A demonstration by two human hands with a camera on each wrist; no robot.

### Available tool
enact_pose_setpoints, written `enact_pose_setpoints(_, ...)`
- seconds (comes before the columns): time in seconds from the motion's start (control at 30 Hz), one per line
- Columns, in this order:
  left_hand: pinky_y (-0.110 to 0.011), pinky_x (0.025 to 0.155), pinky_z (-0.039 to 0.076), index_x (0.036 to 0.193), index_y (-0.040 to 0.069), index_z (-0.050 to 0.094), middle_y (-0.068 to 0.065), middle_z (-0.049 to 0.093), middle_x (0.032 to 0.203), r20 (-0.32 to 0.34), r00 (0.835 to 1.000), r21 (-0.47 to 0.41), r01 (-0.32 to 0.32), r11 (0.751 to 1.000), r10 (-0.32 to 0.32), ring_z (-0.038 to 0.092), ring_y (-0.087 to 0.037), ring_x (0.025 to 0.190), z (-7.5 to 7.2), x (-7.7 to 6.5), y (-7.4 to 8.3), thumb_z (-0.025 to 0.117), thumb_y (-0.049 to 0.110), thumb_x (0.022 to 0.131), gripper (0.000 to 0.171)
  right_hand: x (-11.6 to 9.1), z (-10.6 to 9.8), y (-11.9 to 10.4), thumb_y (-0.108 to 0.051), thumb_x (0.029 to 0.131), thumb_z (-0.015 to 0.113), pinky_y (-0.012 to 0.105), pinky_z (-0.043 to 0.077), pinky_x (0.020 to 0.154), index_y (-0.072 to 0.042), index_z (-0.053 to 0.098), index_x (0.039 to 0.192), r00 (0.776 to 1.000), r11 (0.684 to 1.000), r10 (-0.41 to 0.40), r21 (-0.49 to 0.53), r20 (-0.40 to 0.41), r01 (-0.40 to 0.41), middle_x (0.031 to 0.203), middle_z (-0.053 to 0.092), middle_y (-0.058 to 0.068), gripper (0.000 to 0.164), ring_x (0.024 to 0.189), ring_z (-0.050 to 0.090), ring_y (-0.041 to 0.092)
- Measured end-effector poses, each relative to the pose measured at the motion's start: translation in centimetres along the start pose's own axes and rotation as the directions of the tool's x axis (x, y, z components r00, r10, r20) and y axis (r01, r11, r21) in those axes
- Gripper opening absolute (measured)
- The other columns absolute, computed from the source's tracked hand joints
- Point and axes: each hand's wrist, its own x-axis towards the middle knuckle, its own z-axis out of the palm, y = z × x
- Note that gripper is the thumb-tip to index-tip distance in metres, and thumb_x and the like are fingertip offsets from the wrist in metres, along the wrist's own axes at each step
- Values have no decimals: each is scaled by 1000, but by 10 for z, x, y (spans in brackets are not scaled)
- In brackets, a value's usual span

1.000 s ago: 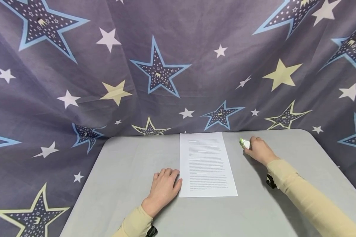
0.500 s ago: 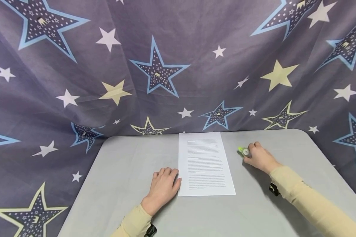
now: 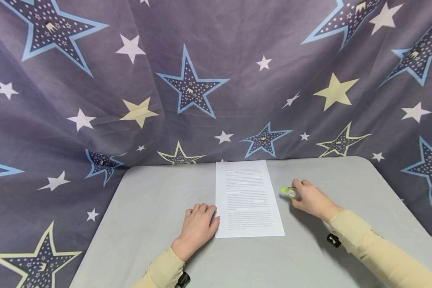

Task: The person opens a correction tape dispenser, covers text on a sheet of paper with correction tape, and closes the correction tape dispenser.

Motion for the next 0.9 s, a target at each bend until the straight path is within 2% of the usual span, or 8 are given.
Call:
enact_pose_setpoints(0.2,-49,80,45,114,9,74,-10,71,105,7,1000,6,-6,1000,6,64,-29,99,2,2,0,68,30,99,27,-3,-4,-16,0,82,79,32,52,59,-9,56,101,995,997,-71,39,66,69,79,66,0,31,65,59,12)
enact_pose_setpoints(0.47,-49,81,45,113,9,74,-9,70,102,3,1000,-8,-17,1000,17,63,-29,97,2,4,1,68,30,99,25,-1,-5,-36,-4,89,78,37,56,67,-9,67,106,991,992,-124,28,49,123,87,72,-1,21,74,66,13)
enact_pose_setpoints(0.63,-46,77,45,109,9,74,-8,71,98,-8,999,-34,-34,999,34,65,-28,91,3,5,4,69,28,98,22,-2,-5,-48,-7,96,72,35,58,69,-7,64,103,981,982,-185,48,56,182,92,72,1,11,80,71,17)
enact_pose_setpoints(0.77,-42,71,46,104,10,75,-5,72,92,-33,997,-85,-68,994,65,68,-25,86,3,9,7,70,24,97,16,-3,-2,-58,-5,95,73,33,58,69,-9,61,101,966,967,-251,60,55,248,92,71,0,14,80,72,16)
enact_pose_setpoints(0.9,-34,65,49,100,14,76,4,68,82,-62,992,-191,-120,974,110,64,-16,75,1,15,13,72,21,95,9,-2,-2,-69,-9,93,77,31,55,66,-12,67,103,948,949,-314,48,48,312,90,69,-2,15,74,63,8)
